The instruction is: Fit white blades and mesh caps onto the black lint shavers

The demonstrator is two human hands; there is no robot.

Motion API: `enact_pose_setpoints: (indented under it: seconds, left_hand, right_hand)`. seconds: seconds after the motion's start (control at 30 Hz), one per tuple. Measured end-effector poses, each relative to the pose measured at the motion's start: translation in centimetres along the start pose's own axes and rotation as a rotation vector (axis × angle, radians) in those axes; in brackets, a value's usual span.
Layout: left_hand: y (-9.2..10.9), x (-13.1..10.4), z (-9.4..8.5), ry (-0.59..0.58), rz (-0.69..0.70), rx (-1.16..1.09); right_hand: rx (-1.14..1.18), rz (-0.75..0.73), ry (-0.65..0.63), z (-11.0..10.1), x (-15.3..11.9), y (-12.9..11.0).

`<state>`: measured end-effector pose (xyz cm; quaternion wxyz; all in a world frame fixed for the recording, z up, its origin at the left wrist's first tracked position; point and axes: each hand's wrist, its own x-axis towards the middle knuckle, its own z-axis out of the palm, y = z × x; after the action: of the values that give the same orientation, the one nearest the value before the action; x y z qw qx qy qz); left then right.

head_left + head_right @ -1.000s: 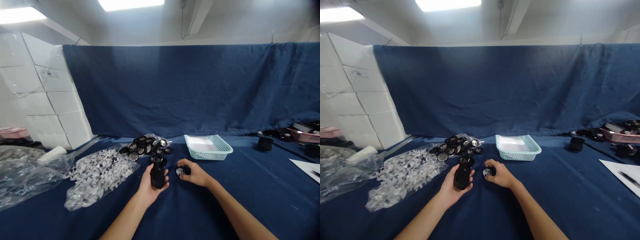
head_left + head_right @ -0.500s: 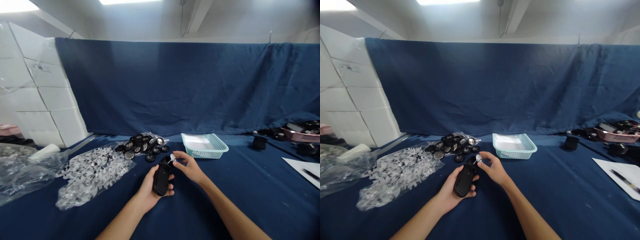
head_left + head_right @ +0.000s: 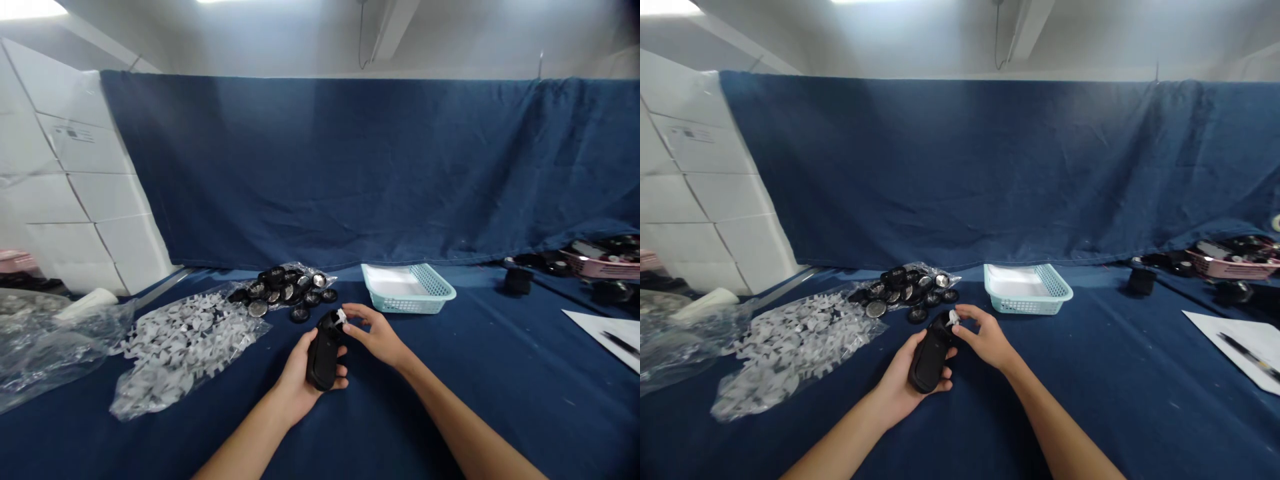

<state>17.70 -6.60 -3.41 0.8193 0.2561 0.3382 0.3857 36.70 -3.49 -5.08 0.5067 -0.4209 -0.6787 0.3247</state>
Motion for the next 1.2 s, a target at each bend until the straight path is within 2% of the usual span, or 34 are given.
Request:
enact_pose_setpoints:
  seconds: [0.67, 1.2]
  left_hand:
    - [-0.3, 0.5, -0.4, 0.014, -0.017, -0.026]
    - [-0.4, 0.6, -0.5, 0.022, 0.007, 0.008]
  right_hand:
    - [-0.048, -0.034, 0.002, -0.4, 0.0, -0.3]
    - [-0.091, -0.056, 0.089, 0.9, -0.3, -0.2]
